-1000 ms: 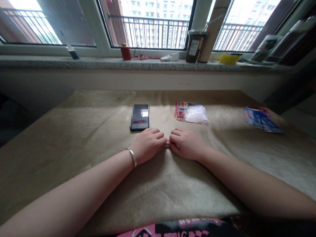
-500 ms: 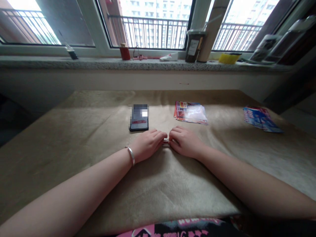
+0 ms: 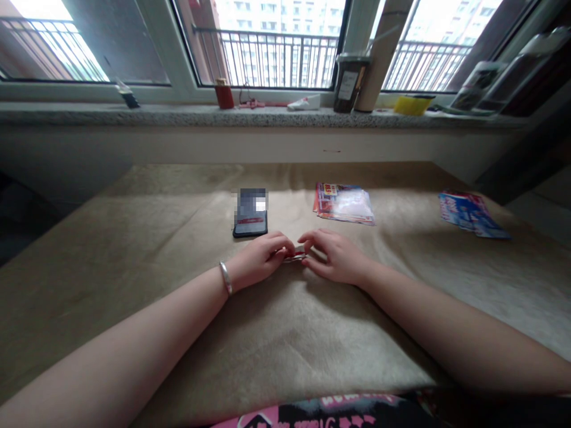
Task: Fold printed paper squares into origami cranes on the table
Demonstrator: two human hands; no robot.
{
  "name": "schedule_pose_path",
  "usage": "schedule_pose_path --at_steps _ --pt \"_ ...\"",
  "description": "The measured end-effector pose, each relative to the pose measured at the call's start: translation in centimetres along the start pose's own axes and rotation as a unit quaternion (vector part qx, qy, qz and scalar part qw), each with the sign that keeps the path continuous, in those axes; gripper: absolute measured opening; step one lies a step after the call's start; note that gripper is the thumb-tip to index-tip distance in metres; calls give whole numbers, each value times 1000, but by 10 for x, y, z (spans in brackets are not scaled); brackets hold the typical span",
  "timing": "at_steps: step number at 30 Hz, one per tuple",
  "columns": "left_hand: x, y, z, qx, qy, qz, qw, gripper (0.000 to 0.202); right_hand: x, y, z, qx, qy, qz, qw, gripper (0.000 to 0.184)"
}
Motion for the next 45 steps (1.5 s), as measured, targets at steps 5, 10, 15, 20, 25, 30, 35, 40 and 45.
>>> schedule_pose_path --at_steps 5,10,15,20,25,30,35,40,45 --pt "0 -2 2 3 -11 -16 1000 16 1 4 2 -12 43 -6 999 15" --pt "0 -1 4 -49 20 -9 999 13 -1 5 4 -11 62 9 998 11" --pt "0 5 0 -82 60 7 995 13 -4 4 5 15 50 16 998 8" --pt "-1 5 3 -113 99 23 988 12 -4 5 3 83 -12 9 996 5" --pt "-2 4 6 -138 109 18 984 12 -4 5 5 99 -23 -2 995 4" --pt "-1 4 5 -174 111 22 978 12 -4 6 5 130 -40 -4 991 6" --pt "0 5 5 -213 117 26 970 14 -5 5 1 155 -62 5 986 9" --pt "1 4 10 -228 149 22 962 16 -5 4 -2 160 -84 -12 983 10" --pt "2 2 16 -232 166 8 958 18 -4 3 -3 137 -89 -28 986 12"
Point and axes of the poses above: each hand's wrist, its own x-axis away from the middle knuckle, its own y-axis out of the palm, z = x × y, the point moved 3 cm from there along -x, towards the middle knuckle, and after that the axes turned 10 degrees about z, right-handed, at the moved point
